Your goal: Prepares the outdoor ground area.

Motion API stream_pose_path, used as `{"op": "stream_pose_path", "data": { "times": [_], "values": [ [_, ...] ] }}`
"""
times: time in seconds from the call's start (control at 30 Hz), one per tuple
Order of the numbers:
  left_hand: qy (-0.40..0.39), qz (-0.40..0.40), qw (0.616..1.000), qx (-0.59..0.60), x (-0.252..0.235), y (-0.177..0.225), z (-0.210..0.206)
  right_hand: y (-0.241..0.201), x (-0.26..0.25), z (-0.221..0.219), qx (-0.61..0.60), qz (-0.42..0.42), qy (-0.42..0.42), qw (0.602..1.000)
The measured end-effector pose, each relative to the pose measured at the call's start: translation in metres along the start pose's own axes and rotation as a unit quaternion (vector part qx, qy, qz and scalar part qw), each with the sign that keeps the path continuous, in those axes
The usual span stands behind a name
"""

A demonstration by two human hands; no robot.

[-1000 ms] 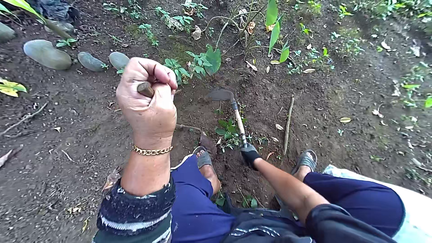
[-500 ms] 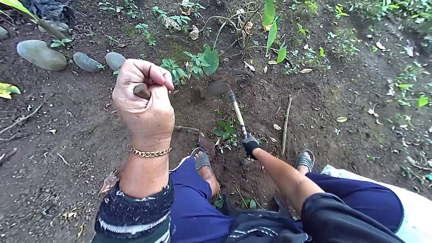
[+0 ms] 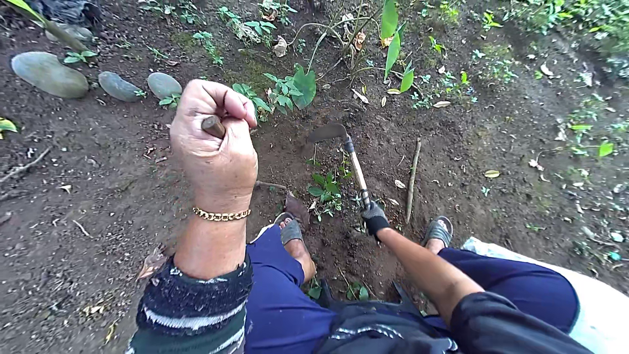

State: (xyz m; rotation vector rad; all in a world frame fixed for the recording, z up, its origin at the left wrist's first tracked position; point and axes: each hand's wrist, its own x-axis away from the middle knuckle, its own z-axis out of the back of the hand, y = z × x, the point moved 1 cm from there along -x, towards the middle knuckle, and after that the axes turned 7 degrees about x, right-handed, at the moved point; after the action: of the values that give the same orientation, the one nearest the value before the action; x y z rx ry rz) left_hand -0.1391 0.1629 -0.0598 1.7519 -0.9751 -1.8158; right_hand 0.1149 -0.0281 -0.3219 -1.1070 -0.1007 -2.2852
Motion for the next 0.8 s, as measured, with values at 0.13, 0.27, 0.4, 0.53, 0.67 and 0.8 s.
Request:
{"op": "stream_pose_path", "data": {
  "times": [0.13,0.27,0.4,0.53,0.67,0.8],
  "values": [
    [-0.004,-0.005,1.0,0.002,0.003,0.0,-0.002,-0.016,0.0,0.021,-0.084,0.033,0.021,0.996],
    [-0.006,-0.003,1.0,-0.003,0.003,0.0,-0.004,-0.052,0.009,-0.004,-0.173,0.024,0.017,0.984],
    [-0.017,-0.002,1.0,-0.004,0.001,-0.002,-0.006,-0.012,0.005,-0.038,-0.027,0.026,-0.063,0.997],
    [-0.007,-0.008,1.0,0.0,0.002,-0.003,0.005,0.003,0.019,-0.018,-0.022,0.036,-0.055,0.998],
    [-0.003,-0.01,1.0,0.0,0.003,0.001,0.007,-0.042,0.02,0.007,-0.137,0.036,0.031,0.989],
    [-0.008,-0.006,1.0,-0.003,0.004,0.001,-0.002,-0.063,0.003,-0.005,-0.152,0.02,0.055,0.987]
  ]
}}
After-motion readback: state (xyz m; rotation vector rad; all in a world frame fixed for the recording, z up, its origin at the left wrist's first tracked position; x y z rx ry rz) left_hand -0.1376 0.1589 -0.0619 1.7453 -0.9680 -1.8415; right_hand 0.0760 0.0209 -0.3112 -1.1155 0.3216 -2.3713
